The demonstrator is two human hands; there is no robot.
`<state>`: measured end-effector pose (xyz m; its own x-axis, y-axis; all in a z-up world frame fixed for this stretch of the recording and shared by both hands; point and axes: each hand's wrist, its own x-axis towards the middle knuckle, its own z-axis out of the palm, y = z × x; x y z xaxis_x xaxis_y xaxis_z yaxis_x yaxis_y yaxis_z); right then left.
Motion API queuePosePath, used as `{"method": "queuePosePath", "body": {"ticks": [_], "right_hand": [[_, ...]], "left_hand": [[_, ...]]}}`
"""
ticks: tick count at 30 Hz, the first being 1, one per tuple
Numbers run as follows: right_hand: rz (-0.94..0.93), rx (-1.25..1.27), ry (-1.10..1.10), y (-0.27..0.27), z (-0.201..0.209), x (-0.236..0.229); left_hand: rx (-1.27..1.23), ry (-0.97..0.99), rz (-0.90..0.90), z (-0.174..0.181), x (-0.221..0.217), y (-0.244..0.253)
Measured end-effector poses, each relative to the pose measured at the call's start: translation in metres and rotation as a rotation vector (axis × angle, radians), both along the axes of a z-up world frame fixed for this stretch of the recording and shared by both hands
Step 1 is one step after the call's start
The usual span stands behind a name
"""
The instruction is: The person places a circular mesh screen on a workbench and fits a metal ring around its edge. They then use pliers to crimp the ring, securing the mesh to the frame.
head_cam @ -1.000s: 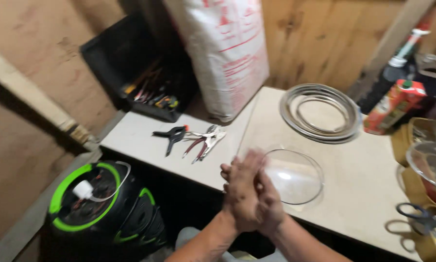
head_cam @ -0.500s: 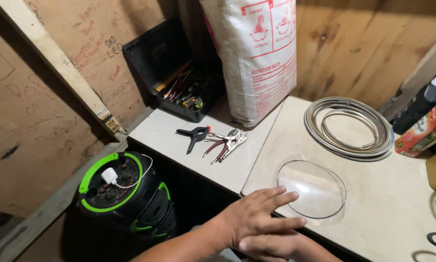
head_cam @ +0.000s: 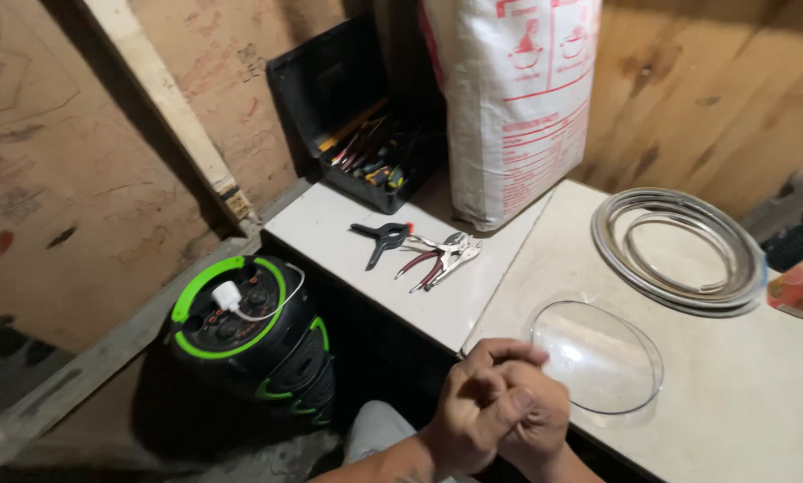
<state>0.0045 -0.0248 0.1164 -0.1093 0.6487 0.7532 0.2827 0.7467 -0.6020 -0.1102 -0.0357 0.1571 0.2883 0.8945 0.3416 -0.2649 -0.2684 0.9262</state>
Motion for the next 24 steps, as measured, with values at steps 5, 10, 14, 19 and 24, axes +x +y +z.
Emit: {"method": "queuePosePath", "body": {"ticks": [5,10,14,19,24], "right_hand": [[-0.011,0.187,0.332,0.011,0.014,-0.014],[0.022,-0.144,0.517,0.017,0.057,-0.014],[0.741,-0.811,0.875,0.021,0.03,-0.009],[0.831,-1.022,0.616,-0.012,-0.042,0.016],[0.828,-1.047,0.062,-0.023,-0.033,0.055]], "left_hand": [[0.29,0.146,0.299,-0.007,0.011,-0.011],[0.537,0.5,0.541,-0.056,0.035,-0.037],[1.002,0.529,0.225,-0.078,-0.003,0.024],[0.642,0.761,0.407,-0.154,-0.078,0.086],[-0.285,0.883,0.435,-0.32,-0.149,0.091]]}}
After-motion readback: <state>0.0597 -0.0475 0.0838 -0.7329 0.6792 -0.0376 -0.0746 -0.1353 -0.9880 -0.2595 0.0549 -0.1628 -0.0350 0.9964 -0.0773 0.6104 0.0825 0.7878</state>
